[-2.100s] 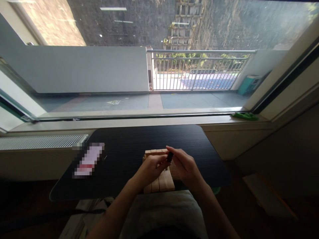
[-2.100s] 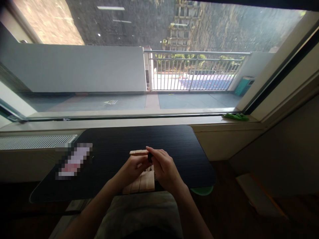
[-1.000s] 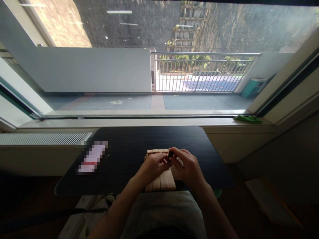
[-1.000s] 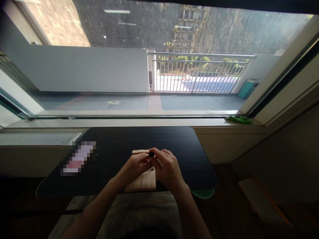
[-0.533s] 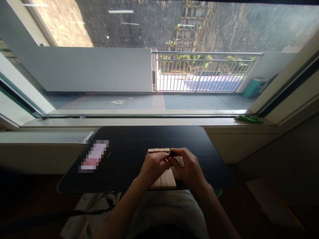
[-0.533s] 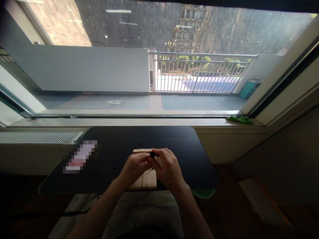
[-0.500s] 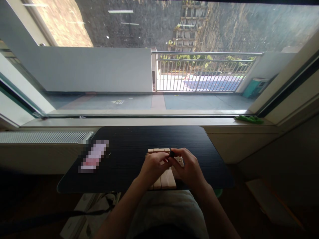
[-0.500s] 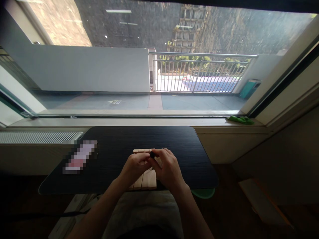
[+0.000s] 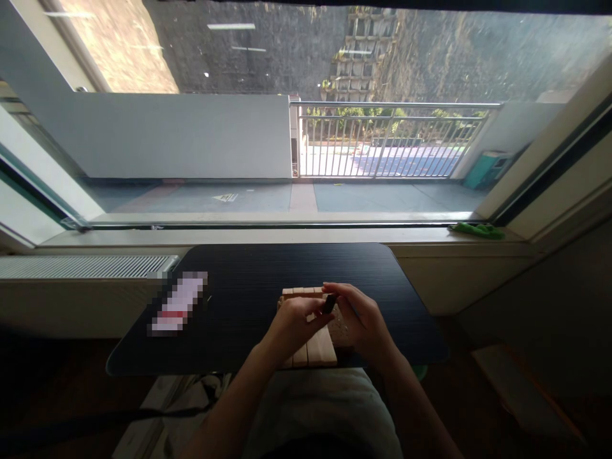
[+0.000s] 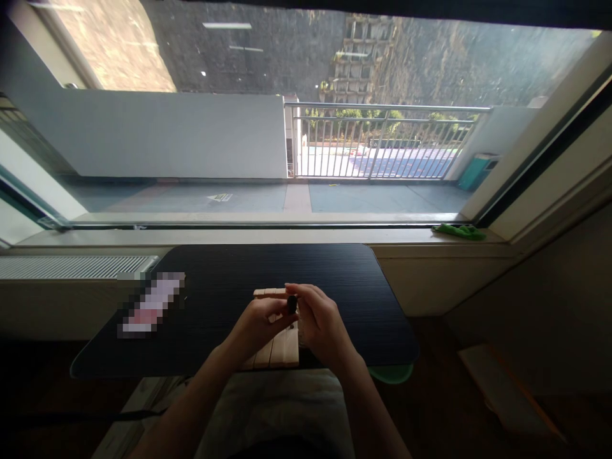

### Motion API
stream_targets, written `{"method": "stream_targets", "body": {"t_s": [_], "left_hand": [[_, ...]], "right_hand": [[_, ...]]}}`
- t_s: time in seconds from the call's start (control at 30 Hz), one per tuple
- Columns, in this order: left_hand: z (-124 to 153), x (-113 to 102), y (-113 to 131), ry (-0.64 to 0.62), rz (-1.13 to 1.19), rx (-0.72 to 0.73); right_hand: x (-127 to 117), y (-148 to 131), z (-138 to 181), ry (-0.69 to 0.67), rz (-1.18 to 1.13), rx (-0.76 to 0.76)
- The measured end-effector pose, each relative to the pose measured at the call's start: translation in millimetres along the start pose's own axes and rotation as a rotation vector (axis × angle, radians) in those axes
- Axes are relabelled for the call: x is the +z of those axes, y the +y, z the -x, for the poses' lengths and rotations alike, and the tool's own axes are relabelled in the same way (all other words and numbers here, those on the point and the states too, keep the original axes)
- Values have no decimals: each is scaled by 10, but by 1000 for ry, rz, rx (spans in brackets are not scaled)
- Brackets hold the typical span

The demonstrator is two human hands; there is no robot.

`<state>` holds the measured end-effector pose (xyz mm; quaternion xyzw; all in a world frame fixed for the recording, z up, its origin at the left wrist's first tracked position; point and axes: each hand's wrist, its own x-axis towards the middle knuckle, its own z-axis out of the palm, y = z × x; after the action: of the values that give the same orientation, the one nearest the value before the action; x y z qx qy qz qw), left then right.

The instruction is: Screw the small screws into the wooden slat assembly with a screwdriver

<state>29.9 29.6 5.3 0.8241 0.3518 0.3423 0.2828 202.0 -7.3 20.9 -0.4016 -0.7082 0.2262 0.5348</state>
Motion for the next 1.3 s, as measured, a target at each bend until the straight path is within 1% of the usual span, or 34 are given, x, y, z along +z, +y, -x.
{"method": "stream_targets", "body": {"t_s": [0.23,0.33,0.53,0.9,1.07,1.13,1.3], "left_hand": [[14,-14,-28,3,29,-8],[28,-8,-35,17,33,1],[48,-1,-30,2,37,-13],[24,21,7,15,85,-17],[11,59,-23,10,127,-15],[13,75,-39,10,136,-44],[8,73,-36,35,154,-199]], "right_hand": [[37,28,5,-30,12,-2],[22,50,12,-56,15,16],[-15,61,20,-101,41,52],[4,18,5,-31,145,-4],[6,42,6,-17,159,0],[11,55,9,-8,158,3],[16,45,-2,-1,186,3]]}}
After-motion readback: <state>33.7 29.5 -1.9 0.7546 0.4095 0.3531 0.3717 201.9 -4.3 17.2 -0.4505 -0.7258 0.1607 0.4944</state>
